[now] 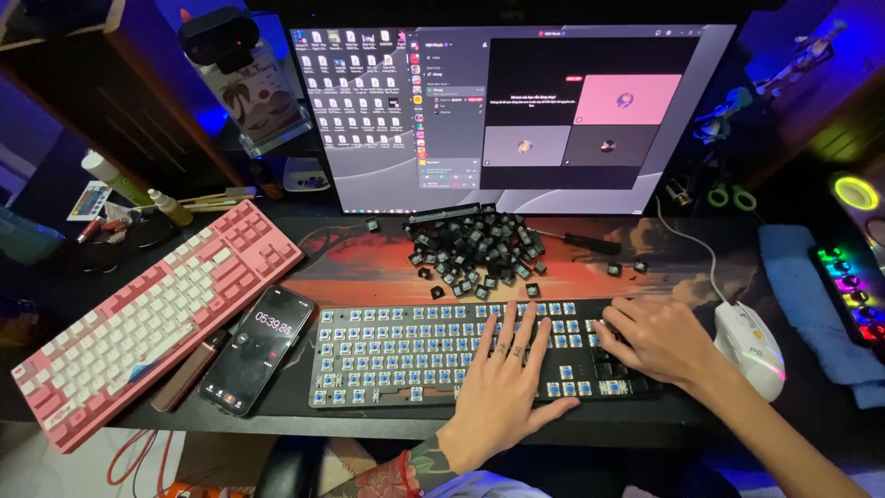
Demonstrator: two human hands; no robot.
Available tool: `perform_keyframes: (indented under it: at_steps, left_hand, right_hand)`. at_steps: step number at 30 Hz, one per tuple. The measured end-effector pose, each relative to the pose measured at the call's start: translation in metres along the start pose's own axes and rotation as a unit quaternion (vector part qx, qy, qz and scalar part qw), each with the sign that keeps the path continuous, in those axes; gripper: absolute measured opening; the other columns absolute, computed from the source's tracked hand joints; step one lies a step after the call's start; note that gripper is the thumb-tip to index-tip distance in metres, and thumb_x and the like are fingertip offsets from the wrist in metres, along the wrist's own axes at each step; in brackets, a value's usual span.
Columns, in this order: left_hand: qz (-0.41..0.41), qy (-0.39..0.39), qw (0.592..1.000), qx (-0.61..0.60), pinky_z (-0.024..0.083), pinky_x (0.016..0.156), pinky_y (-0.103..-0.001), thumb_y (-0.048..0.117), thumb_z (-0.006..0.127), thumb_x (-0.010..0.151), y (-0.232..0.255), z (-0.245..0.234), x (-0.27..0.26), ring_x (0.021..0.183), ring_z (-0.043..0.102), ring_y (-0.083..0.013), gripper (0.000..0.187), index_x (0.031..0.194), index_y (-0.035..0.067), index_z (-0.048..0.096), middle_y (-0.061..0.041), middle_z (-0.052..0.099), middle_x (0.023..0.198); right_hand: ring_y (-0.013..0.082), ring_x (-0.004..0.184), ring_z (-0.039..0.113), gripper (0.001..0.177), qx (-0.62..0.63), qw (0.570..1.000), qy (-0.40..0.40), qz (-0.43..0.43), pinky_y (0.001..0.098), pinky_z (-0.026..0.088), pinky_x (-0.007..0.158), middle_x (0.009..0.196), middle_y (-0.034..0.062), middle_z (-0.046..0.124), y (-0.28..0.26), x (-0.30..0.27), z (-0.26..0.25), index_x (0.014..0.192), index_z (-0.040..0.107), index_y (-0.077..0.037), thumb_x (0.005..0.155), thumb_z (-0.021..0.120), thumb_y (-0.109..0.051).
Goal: Installing individual keycaps onto a mechanical keyboard at a computer desk.
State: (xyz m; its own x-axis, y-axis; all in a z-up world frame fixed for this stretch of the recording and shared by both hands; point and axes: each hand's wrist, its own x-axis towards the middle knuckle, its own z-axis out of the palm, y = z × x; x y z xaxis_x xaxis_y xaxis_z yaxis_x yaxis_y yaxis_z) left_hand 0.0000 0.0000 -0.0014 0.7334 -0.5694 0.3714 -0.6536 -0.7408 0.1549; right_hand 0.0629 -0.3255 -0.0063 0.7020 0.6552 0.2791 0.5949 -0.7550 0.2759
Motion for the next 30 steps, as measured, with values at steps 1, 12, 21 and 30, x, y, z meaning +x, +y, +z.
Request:
perform_keyframes:
  at_steps: [1,12,21,30]
  left_hand:
    - [0.0,0.0,1.0,0.0,0.017,0.149,-0.065,0.087,0.048,0.113,0.0,0.0,0.001,0.185,0.02,-0.051,0.115,0.188,-0.001,0.039,-0.03,0.025,0.199]
    - [-0.017,-0.031,0.997,-0.073,0.014,0.15,-0.065,0.085,0.044,0.113,0.0,-0.017,0.007,0.186,0.015,-0.0503,0.117,0.188,-0.004,0.034,-0.028,0.026,0.199]
    - [-0.118,-0.129,0.974,-0.146,0.038,0.134,-0.07,0.074,0.051,0.119,-0.075,-0.063,0.028,0.159,0.057,-0.0572,0.085,0.166,0.006,0.068,-0.036,0.063,0.162]
    - [-0.133,-0.252,0.927,-0.242,0.046,0.132,-0.063,0.067,0.041,0.125,-0.123,-0.1,0.039,0.154,0.059,-0.0527,0.077,0.164,0.008,0.071,-0.028,0.063,0.153]
  right_hand:
    - [0.0152,0.058,0.064,0.04,0.0,1.0,0.0,0.0,0.038,0.042,0.041,0.08,-0.0052,0.067,0.004,-0.001,0.006,0.093,0.07,-0.017,0.12,0.065,-0.045]
    - [0.0315,0.068,0.084,0.036,0.054,0.99,-0.089,0.096,0.0529,0.075,0.051,0.135,0.0092,0.072,0.013,0.034,-0.016,0.128,0.079,-0.013,0.119,0.065,-0.046]
    - [0.0587,0.128,0.081,0.048,0.268,0.928,-0.105,0.235,0.0687,0.066,0.11,0.154,0.0212,0.067,0.029,0.141,-0.062,0.151,0.073,-0.012,0.129,0.057,-0.052]
    - [0.0434,0.132,0.086,0.034,0.19,0.911,-0.236,0.279,0.0575,0.068,0.115,0.136,0.0127,0.084,0.06,0.061,0.018,0.133,0.083,-0.025,0.103,0.085,-0.041]
